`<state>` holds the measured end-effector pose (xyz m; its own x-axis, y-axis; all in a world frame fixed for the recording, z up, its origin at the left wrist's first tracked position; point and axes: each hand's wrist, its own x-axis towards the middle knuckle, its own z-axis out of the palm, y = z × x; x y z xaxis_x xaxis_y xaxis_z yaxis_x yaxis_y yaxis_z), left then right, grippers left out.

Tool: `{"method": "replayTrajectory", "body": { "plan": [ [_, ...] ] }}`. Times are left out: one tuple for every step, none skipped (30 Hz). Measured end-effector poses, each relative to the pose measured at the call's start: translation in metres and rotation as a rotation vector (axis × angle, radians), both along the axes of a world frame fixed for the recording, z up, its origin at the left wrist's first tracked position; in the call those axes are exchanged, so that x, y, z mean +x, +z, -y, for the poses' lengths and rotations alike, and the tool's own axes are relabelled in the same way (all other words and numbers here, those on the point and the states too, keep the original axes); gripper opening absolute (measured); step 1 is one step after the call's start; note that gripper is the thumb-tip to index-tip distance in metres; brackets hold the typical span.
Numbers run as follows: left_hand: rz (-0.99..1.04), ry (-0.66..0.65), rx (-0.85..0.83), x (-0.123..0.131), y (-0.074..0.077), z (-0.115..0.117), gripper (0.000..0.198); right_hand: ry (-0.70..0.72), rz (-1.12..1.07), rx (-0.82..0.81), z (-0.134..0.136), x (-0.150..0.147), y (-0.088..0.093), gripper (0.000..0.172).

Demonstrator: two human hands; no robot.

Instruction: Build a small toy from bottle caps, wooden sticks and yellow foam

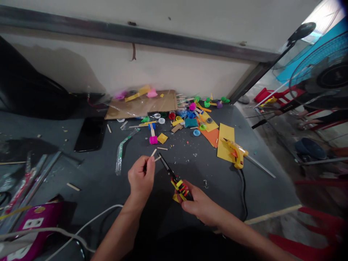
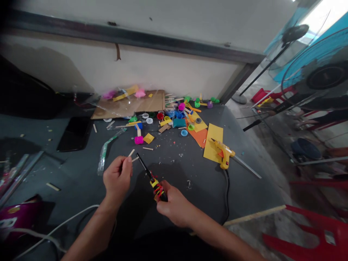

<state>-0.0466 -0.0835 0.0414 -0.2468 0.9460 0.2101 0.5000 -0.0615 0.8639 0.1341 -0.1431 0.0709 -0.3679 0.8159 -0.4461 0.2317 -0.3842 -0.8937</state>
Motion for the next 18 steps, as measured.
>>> {"method": "replayTrajectory", "body": {
  "plan": [
    [-0.047,0.000,0.032,0.000,0.001,0.000,0.028,-0.001,-0.006,-0.011,0.000,0.000,0.000,0.019],
    [-0.087,-0.007,0.063,-0.001,0.002,0.000,0.028,-0.001,-0.011,-0.025,0.000,0.000,0.001,0.019],
    [-0.118,-0.017,0.089,-0.001,0.003,-0.001,0.027,0.000,-0.015,-0.039,0.000,0.000,0.001,0.020],
    [-0.140,-0.031,0.110,-0.002,0.004,-0.002,0.026,-0.002,-0.016,-0.051,0.000,0.000,0.001,0.021],
    [-0.156,-0.045,0.125,-0.003,0.004,-0.002,0.026,-0.005,-0.019,-0.060,0.000,0.001,0.001,0.021],
    [-0.166,-0.058,0.136,-0.004,0.005,-0.003,0.025,-0.008,-0.020,-0.068,0.000,0.001,0.000,0.022],
    [-0.173,-0.071,0.142,-0.004,0.005,-0.004,0.025,-0.014,-0.020,-0.076,0.001,0.001,-0.001,0.022],
    [-0.179,-0.082,0.144,-0.005,0.005,-0.004,0.025,-0.018,-0.022,-0.086,0.001,0.002,-0.002,0.023],
    [-0.184,-0.091,0.143,-0.005,0.005,-0.005,0.025,-0.023,-0.028,-0.098,0.001,0.002,-0.003,0.024],
    [-0.189,-0.100,0.142,-0.006,0.004,-0.005,0.025,-0.028,-0.034,-0.110,0.002,0.002,-0.005,0.025],
    [-0.192,-0.109,0.138,-0.006,0.004,-0.006,0.025,-0.030,-0.038,-0.119,0.002,0.003,-0.006,0.025],
    [-0.192,-0.115,0.135,-0.007,0.004,-0.006,0.026,-0.028,-0.038,-0.120,0.003,0.003,-0.008,0.025],
    [-0.187,-0.118,0.129,-0.007,0.004,-0.006,0.026,-0.024,-0.035,-0.111,0.003,0.003,-0.009,0.025],
    [-0.178,-0.119,0.121,-0.007,0.004,-0.006,0.026,-0.017,-0.026,-0.090,0.003,0.003,-0.009,0.024],
    [-0.164,-0.118,0.105,-0.006,0.004,-0.006,0.027,-0.011,-0.016,-0.057,0.004,0.004,-0.010,0.024],
    [-0.145,-0.119,0.083,-0.006,0.004,-0.006,0.027,-0.005,-0.004,-0.018,0.004,0.004,-0.009,0.024],
    [-0.116,-0.120,0.055,-0.005,0.004,-0.005,0.027,0.001,0.011,0.020,0.004,0.003,-0.009,0.025],
    [-0.079,-0.125,0.019,-0.004,0.003,-0.005,0.028,0.003,0.032,0.054,0.004,0.003,-0.008,0.027]
  ]
}}
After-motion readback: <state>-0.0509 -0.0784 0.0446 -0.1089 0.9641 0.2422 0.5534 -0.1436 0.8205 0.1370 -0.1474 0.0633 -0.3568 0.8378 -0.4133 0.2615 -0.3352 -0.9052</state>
